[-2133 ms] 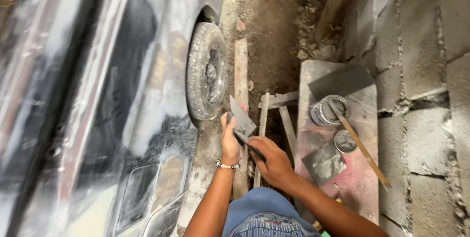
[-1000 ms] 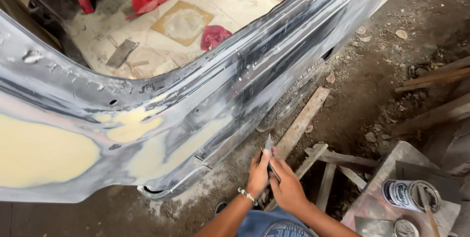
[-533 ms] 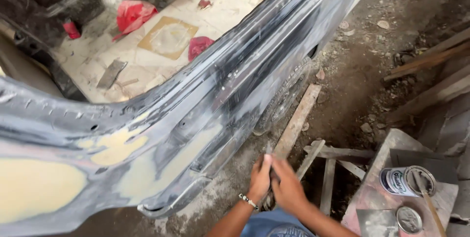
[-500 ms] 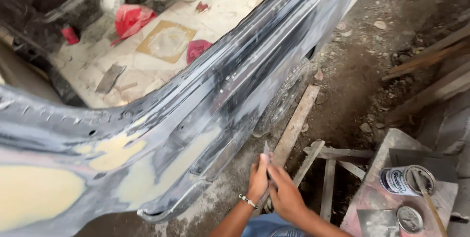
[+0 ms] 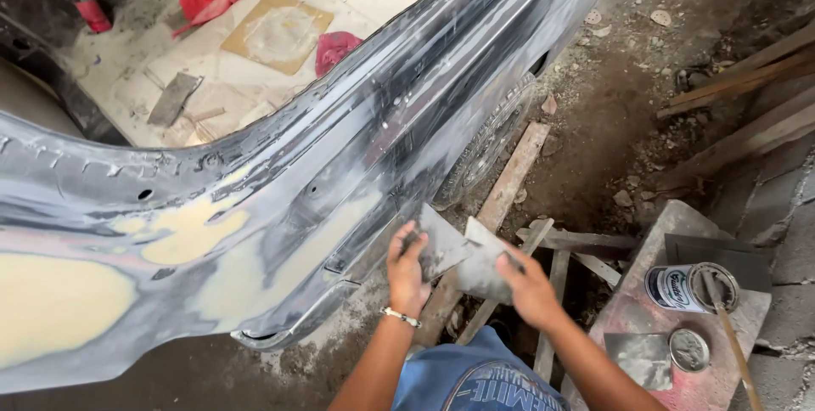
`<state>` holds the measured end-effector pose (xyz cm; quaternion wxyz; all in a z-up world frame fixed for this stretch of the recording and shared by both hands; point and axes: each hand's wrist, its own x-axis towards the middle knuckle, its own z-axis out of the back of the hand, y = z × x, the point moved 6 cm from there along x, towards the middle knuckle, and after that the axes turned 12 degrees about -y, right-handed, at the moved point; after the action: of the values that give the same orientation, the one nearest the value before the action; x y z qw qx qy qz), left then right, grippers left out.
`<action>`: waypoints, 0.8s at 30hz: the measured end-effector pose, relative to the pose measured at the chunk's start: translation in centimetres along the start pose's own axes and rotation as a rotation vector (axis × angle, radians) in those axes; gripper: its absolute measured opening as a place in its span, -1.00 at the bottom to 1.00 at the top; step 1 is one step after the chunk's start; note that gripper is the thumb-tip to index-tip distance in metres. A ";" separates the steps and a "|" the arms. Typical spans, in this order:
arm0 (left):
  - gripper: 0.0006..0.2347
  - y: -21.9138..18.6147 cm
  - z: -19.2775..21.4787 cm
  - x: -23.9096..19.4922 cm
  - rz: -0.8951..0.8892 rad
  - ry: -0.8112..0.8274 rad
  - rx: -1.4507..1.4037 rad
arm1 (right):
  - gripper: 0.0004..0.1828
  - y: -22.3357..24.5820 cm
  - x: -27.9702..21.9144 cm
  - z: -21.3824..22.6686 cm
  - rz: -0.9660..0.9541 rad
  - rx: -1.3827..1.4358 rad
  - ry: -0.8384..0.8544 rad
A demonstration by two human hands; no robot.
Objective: Sanding the body of a vehicle and applying body filler to smooth out surfaces.
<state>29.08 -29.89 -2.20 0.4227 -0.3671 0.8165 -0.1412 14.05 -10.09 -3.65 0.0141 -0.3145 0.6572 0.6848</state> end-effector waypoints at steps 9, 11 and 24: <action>-0.53 0.5 -3.5 -3.5 -0.078 0.409 -0.003 | -0.40 11.5 -14.9 -10.7 1.308 -0.731 0.371; -0.52 0.2 -3.7 -3.4 -0.018 0.438 -0.095 | -0.39 12.1 -15.7 -11.0 1.308 -0.731 0.414; -0.07 2.1 -1.6 -2.8 0.100 0.478 -0.167 | -0.41 13.3 -16.1 -11.9 1.316 -0.779 0.343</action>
<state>27.83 -26.54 -0.70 0.1924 -0.3162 0.9191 -0.1348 26.15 -16.38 16.15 -0.6077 0.0561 0.4140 0.6754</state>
